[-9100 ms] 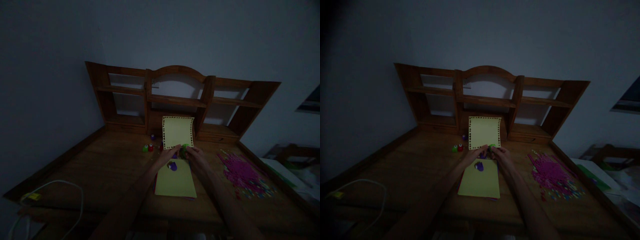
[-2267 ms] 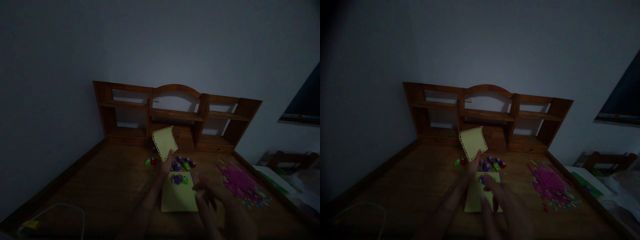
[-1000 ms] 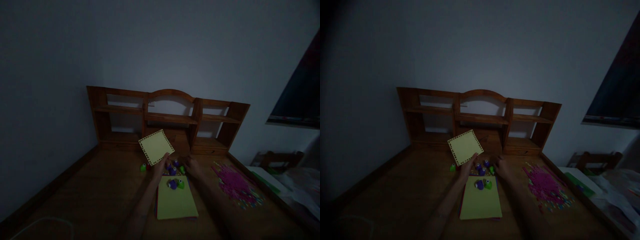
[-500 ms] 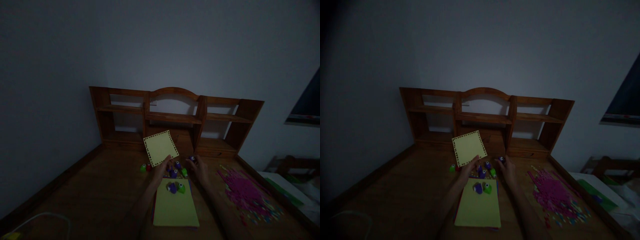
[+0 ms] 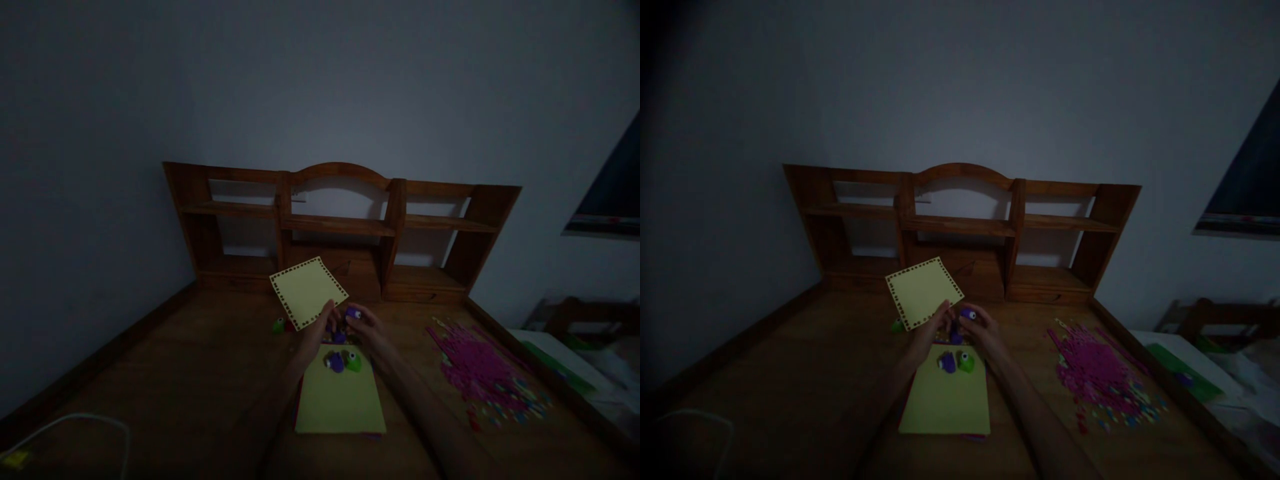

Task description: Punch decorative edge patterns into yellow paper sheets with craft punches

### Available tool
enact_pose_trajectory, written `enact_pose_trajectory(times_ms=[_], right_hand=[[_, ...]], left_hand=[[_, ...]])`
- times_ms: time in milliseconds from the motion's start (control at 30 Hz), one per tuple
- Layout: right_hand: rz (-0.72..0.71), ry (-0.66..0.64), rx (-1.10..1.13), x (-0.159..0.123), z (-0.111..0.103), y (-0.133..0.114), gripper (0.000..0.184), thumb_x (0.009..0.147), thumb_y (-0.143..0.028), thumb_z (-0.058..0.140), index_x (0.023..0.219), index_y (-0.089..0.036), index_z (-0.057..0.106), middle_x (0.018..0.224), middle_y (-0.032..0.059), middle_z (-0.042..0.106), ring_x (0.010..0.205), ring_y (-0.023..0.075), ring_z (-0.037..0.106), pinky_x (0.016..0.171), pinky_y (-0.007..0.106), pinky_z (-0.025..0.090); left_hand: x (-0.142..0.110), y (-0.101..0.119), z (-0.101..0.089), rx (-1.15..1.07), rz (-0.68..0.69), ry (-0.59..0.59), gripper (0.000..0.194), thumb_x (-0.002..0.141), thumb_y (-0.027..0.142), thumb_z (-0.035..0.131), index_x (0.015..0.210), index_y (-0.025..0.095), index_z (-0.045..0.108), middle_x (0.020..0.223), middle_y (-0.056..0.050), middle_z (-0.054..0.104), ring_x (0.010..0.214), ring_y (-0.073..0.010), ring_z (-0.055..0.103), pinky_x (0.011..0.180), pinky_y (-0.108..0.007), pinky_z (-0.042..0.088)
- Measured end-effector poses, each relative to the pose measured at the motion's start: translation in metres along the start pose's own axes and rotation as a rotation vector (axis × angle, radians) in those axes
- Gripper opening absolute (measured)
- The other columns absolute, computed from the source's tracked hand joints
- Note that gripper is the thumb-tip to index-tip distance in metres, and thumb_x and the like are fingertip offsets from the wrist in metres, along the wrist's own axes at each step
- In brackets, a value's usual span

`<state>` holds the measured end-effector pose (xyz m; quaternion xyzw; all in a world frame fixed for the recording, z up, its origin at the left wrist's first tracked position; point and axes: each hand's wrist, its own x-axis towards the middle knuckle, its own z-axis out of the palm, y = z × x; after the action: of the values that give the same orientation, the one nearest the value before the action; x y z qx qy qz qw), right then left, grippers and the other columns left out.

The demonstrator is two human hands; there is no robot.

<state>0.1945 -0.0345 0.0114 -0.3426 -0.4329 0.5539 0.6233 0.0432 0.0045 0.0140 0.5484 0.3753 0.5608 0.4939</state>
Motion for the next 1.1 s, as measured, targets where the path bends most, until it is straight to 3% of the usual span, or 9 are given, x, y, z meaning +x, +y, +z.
enact_pose_trajectory(times_ms=[133,300,467,633,767,900,1100], right_hand=[[0.042,-0.052,0.108,0.003,-0.003,0.001,0.044,0.073,-0.035,0.083,0.112,-0.02,0.071,0.095,0.0074,0.076,0.073,0.0166,0.071,0.077,0.031,0.055],[0.022,-0.022,0.078,0.0,-0.004,-0.003,0.05,0.072,-0.034,0.084,0.118,-0.021,0.068,0.106,0.0086,0.075,0.082,0.0199,0.073,0.085,0.035,0.056],[0.0,0.0,-0.015,-0.005,0.002,-0.005,0.041,0.067,-0.034,0.087,0.102,-0.018,0.074,0.098,0.0076,0.076,0.077,0.0172,0.072,0.08,0.031,0.057],[0.013,0.052,-0.019,-0.004,0.004,-0.003,0.04,0.065,-0.034,0.088,0.1,-0.02,0.074,0.093,0.0056,0.076,0.071,0.0147,0.07,0.075,0.029,0.056],[-0.002,0.066,-0.008,-0.004,0.005,-0.003,0.038,0.063,-0.034,0.089,0.095,-0.019,0.075,0.088,0.0044,0.076,0.067,0.0134,0.068,0.072,0.027,0.056],[0.01,0.048,0.008,-0.006,0.006,-0.007,0.034,0.067,-0.034,0.087,0.095,-0.019,0.074,0.087,0.0043,0.074,0.067,0.0125,0.066,0.069,0.025,0.054],[0.029,-0.026,0.073,-0.002,0.002,-0.004,0.028,0.068,-0.035,0.086,0.087,-0.019,0.073,0.075,0.0009,0.07,0.06,0.011,0.059,0.058,0.022,0.048]], left_hand=[[-0.005,0.007,0.004,0.017,0.002,0.046,0.054,0.078,0.066,0.06,0.052,0.02,0.055,0.05,0.0,0.055,0.048,-0.015,0.051,0.064,-0.03,0.045],[-0.012,0.018,0.003,0.106,-0.054,0.013,0.055,0.083,0.067,0.054,0.051,0.022,0.055,0.049,0.0,0.053,0.049,-0.0163,0.05,0.065,-0.031,0.046],[-0.013,0.018,0.001,0.164,-0.096,0.012,0.057,0.082,0.068,0.054,0.048,0.023,0.05,0.047,0.001,0.051,0.051,-0.0167,0.053,0.068,-0.031,0.048],[-0.012,0.012,0.005,0.123,-0.145,-0.053,0.062,0.079,0.075,0.052,0.045,0.023,0.043,0.044,0.002,0.045,0.046,-0.0141,0.047,0.06,-0.029,0.046],[-0.011,0.011,0.012,0.069,-0.167,-0.077,0.062,0.077,0.077,0.054,0.047,0.023,0.045,0.045,0.002,0.045,0.045,-0.0134,0.046,0.056,-0.029,0.046],[-0.018,0.025,0.014,0.034,-0.207,-0.068,0.057,0.073,0.073,0.061,0.051,0.021,0.054,0.05,-0.001,0.053,0.052,-0.0155,0.053,0.06,-0.029,0.048],[-0.027,0.031,0.003,0.135,-0.082,0.005,0.052,0.074,0.065,0.065,0.049,0.021,0.053,0.053,-0.003,0.056,0.058,-0.0181,0.057,0.065,-0.032,0.049]])
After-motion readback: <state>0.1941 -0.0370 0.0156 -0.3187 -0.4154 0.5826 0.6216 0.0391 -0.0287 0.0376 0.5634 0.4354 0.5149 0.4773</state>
